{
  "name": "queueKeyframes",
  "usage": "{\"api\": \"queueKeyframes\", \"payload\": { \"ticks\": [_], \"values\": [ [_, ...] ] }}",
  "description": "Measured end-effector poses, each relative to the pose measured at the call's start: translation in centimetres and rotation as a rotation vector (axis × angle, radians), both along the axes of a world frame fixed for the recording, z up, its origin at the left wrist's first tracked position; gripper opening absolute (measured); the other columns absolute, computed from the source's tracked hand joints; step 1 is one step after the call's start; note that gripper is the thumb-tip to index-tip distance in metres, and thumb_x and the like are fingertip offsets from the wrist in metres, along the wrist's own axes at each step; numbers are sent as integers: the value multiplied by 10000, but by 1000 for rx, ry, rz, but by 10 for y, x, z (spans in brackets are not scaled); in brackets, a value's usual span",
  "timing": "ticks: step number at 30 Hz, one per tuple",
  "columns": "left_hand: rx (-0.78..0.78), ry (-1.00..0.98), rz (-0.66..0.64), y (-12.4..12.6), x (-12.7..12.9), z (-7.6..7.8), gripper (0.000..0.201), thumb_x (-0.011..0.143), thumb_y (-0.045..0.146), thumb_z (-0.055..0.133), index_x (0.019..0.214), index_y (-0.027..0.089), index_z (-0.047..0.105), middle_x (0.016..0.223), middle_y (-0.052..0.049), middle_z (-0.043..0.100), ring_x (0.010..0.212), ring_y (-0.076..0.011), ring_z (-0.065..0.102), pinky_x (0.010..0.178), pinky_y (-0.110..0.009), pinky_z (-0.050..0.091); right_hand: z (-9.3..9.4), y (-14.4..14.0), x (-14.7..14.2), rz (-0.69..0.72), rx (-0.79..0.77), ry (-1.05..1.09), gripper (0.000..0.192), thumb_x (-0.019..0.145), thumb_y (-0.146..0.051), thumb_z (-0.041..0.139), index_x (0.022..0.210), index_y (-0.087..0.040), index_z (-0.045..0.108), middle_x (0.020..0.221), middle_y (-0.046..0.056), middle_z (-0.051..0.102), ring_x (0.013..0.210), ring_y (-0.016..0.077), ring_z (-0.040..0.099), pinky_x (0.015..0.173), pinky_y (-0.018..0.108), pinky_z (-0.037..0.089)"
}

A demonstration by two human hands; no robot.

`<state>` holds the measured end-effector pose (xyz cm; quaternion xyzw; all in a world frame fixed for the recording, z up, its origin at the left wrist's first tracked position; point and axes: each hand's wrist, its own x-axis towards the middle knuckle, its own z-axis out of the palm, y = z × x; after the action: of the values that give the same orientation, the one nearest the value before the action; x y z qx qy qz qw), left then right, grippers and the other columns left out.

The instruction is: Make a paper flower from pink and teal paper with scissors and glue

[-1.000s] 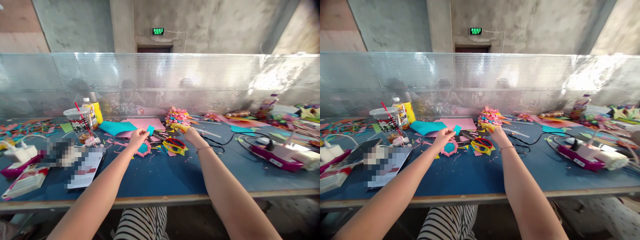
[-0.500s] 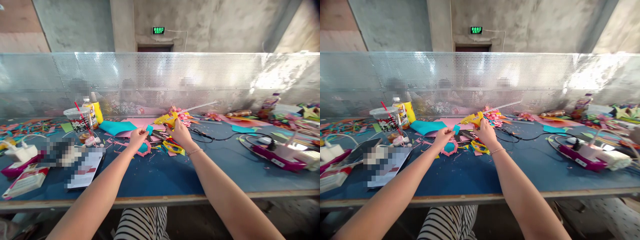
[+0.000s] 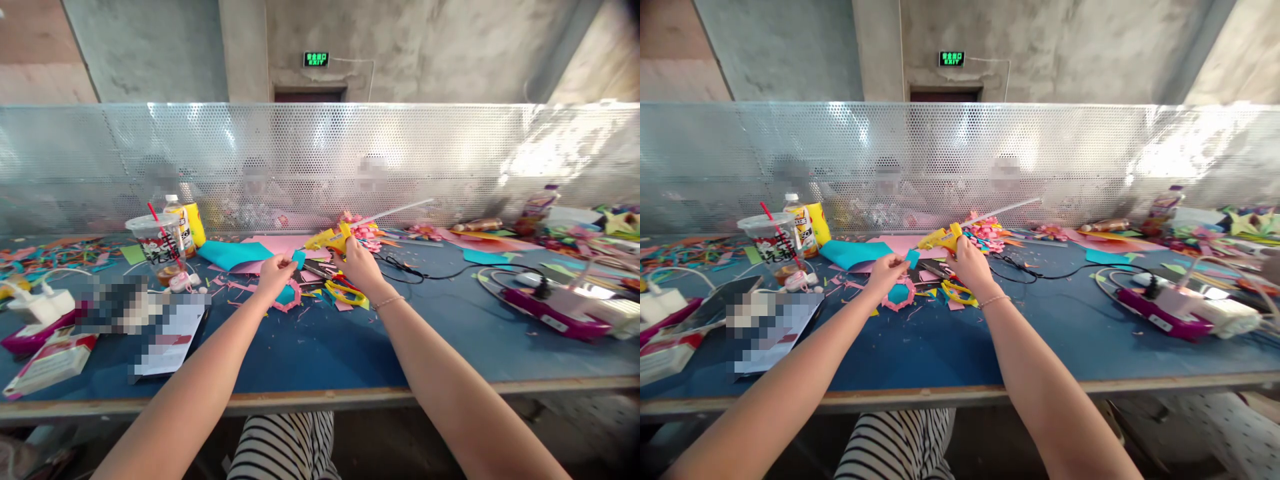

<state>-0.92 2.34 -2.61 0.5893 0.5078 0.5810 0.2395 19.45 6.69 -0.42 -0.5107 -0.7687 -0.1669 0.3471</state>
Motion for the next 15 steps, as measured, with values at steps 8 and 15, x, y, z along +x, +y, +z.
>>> {"api": "queueKeyframes", "payload": {
  "ticks": [8, 15],
  "values": [
    [24, 9, 25, -1, -1, 2, 190, 678, 349, 579, 612, 177, 533, 560, 7, 557, 540, -125, 504, 529, -226, 353, 1, 3, 5, -9, 0, -18, 204, 828, -319, 427, 935, -145, 418, 850, 116, 591, 726, 226, 561, 594, 298, 355],
    [24, 6, 61, -3, -1, 4, 202, 682, 347, 571, 595, 177, 508, 558, 10, 530, 570, -134, 513, 536, -229, 345, 5, 1, 10, -55, -21, -62, 230, 817, -307, 444, 966, -133, 438, 915, 139, 592, 775, 238, 577, 606, 298, 378]
  ]
}}
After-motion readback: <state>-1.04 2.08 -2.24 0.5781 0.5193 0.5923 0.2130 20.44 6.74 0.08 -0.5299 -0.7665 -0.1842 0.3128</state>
